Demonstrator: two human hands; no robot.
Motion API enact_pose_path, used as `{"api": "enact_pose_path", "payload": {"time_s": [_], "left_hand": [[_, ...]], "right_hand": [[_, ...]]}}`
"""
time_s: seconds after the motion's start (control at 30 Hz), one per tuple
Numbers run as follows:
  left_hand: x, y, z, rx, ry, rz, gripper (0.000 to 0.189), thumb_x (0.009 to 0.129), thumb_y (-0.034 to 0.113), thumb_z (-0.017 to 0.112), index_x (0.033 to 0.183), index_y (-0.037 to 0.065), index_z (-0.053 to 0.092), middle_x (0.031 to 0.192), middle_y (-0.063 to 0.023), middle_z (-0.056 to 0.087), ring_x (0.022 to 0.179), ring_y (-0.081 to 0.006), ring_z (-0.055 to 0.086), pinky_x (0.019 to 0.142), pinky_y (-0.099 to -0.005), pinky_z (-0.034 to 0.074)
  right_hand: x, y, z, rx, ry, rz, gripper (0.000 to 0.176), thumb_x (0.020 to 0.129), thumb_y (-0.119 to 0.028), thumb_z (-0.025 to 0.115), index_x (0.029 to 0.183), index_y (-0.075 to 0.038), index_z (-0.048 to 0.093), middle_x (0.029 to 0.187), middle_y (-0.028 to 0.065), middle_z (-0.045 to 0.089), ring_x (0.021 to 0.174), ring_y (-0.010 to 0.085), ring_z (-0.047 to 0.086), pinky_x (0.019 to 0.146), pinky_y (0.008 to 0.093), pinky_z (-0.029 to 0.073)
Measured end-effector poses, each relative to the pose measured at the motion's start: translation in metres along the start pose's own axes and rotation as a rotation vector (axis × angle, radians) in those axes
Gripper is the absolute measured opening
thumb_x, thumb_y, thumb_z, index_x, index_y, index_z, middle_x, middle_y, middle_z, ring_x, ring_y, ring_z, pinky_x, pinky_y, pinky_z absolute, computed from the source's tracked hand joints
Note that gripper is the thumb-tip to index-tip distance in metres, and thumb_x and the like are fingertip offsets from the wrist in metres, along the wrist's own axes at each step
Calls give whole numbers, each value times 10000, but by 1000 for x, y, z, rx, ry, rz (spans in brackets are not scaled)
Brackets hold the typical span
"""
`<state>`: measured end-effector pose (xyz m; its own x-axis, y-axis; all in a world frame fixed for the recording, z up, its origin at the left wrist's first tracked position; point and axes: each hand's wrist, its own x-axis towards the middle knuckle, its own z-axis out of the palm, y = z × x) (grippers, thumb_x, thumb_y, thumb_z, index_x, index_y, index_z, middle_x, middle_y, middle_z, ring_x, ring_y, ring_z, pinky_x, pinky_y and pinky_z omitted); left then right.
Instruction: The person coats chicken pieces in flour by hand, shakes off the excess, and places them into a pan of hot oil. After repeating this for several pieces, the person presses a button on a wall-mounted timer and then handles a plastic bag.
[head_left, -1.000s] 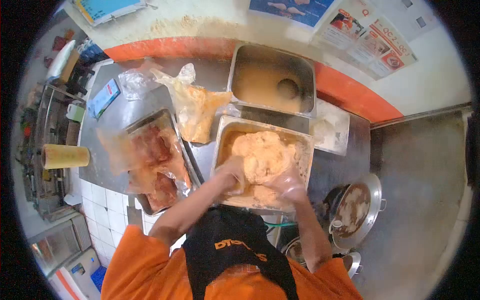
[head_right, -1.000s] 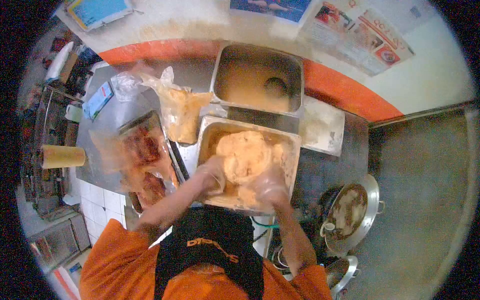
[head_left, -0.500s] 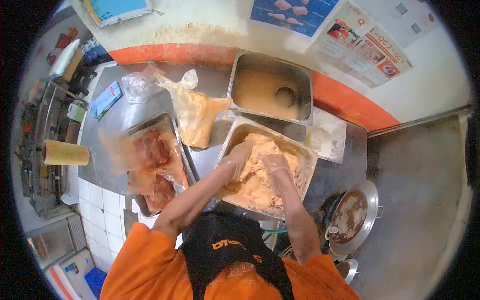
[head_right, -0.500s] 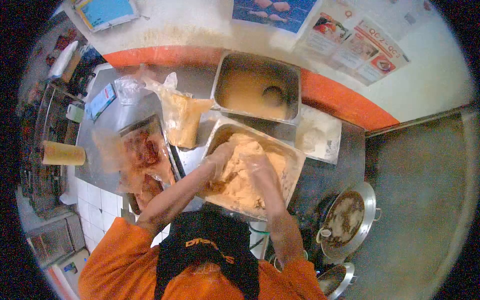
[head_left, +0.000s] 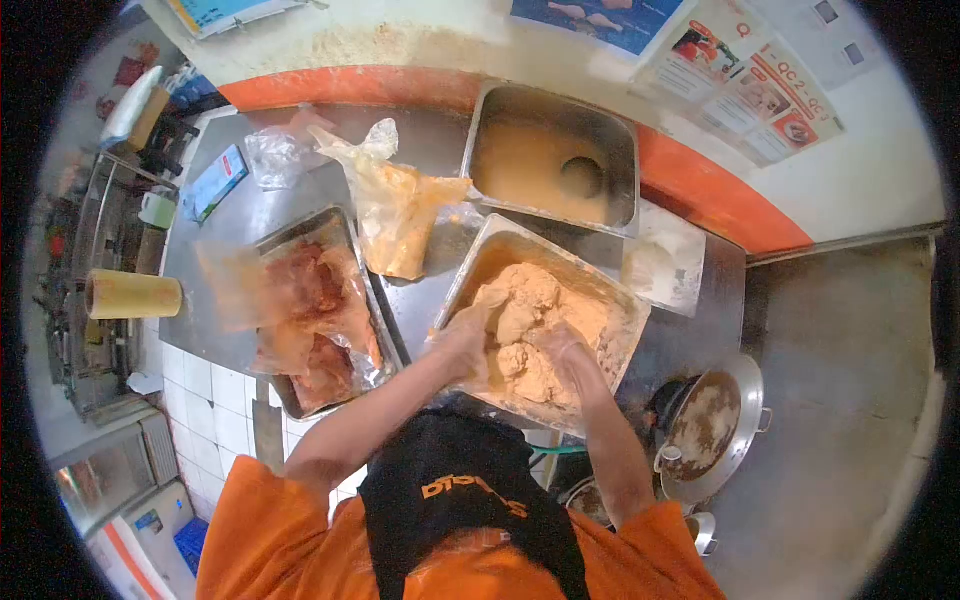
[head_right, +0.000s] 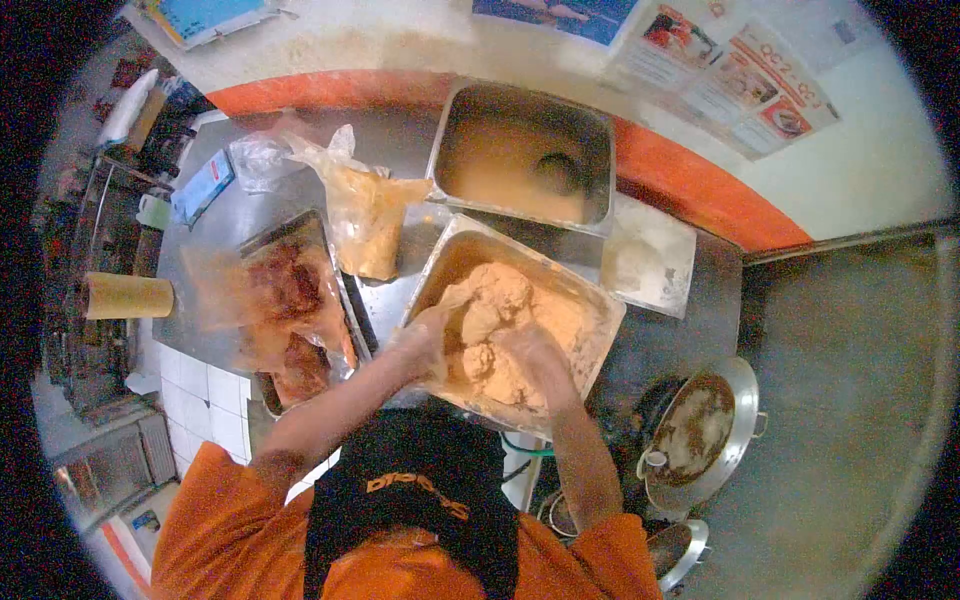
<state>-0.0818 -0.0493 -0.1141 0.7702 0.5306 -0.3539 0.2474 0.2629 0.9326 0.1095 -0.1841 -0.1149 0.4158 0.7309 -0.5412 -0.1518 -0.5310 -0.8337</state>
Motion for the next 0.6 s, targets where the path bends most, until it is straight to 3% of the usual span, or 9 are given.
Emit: {"api": "enact_pose_path", "payload": {"time_s": [0.1, 0.17, 0.23, 0.3, 0.33, 0.43, 0.5, 0.53, 0.6], "left_hand": [[26, -31, 15, 742, 25, 478, 451, 963, 442, 671, 1246, 91, 697, 1174, -118, 686, 983, -218, 666, 832, -365, 552], [39, -59, 20, -46, 0, 147, 426, 1007, 358, 626, 1332, 86, 655, 1203, -111, 683, 1033, -215, 672, 871, -381, 554], [24, -14, 19, 67, 7, 148, 390, 1057, 323, 546, 1353, 84, 631, 1189, -95, 692, 1023, -211, 675, 880, -379, 554], [5, 74, 28, -726, 36, -604, 411, 1059, 379, 515, 1326, 89, 632, 1166, -86, 701, 1001, -228, 678, 905, -383, 555], [7, 61, 27, -729, 40, -608, 411, 1059, 379, 515, 1326, 89, 632, 1166, -86, 701, 1001, -228, 678, 905, -383, 555], [26, -25, 20, -719, -28, -702, 425, 1051, 433, 490, 1260, 100, 654, 1121, -83, 705, 975, -252, 678, 900, -389, 567], [28, -71, -2, -456, -14, -585, 400, 1023, 405, 507, 1242, 104, 655, 1104, -77, 706, 992, -278, 687, 945, -423, 569], [6, 15, 14, -1049, 79, -654, 379, 989, 383, 533, 1209, 108, 674, 1063, -77, 702, 959, -272, 678, 903, -442, 564], [-33, 82, 10, -956, 147, -668, 363, 972, 375, 553, 1175, 104, 684, 1065, -83, 704, 959, -279, 674, 918, -453, 555]], "right_hand": [[12, -22, 12, -193, -146, 75, 399, 860, -175, 785, 1174, 28, 644, 987, 140, 721, 957, 237, 702, 841, 341, 560], [6, -43, 21, -354, -190, 92, 432, 849, -172, 793, 1197, 31, 639, 1025, 148, 726, 987, 244, 702, 859, 353, 560], [-6, -51, 34, -702, 106, 51, 337, 865, -233, 721, 1131, -26, 705, 1032, 188, 726, 952, 359, 704, 848, 462, 549], [-32, -63, 18, -618, 216, -155, 355, 864, -276, 725, 1124, -33, 712, 1029, 207, 725, 961, 386, 702, 837, 470, 549], [-46, -73, 10, -528, 330, -355, 376, 863, -318, 729, 1117, -40, 719, 1025, 226, 724, 969, 414, 700, 826, 478, 549], [-89, -131, 3, -644, 315, -194, 393, 864, -351, 744, 1093, -32, 716, 986, 204, 726, 909, 418, 693, 794, 486, 546], [-69, -74, -31, -454, 112, -260, 381, 871, -358, 754, 1023, -10, 716, 948, 195, 716, 845, 402, 688, 777, 479, 550], [-62, -79, -34, -435, 142, -106, 364, 892, -356, 740, 984, -5, 715, 918, 180, 696, 808, 381, 679, 763, 474, 548], [-57, -78, -32, -420, 154, 51, 357, 913, -354, 726, 945, 1, 714, 887, 166, 677, 771, 359, 669, 749, 468, 546]]}}
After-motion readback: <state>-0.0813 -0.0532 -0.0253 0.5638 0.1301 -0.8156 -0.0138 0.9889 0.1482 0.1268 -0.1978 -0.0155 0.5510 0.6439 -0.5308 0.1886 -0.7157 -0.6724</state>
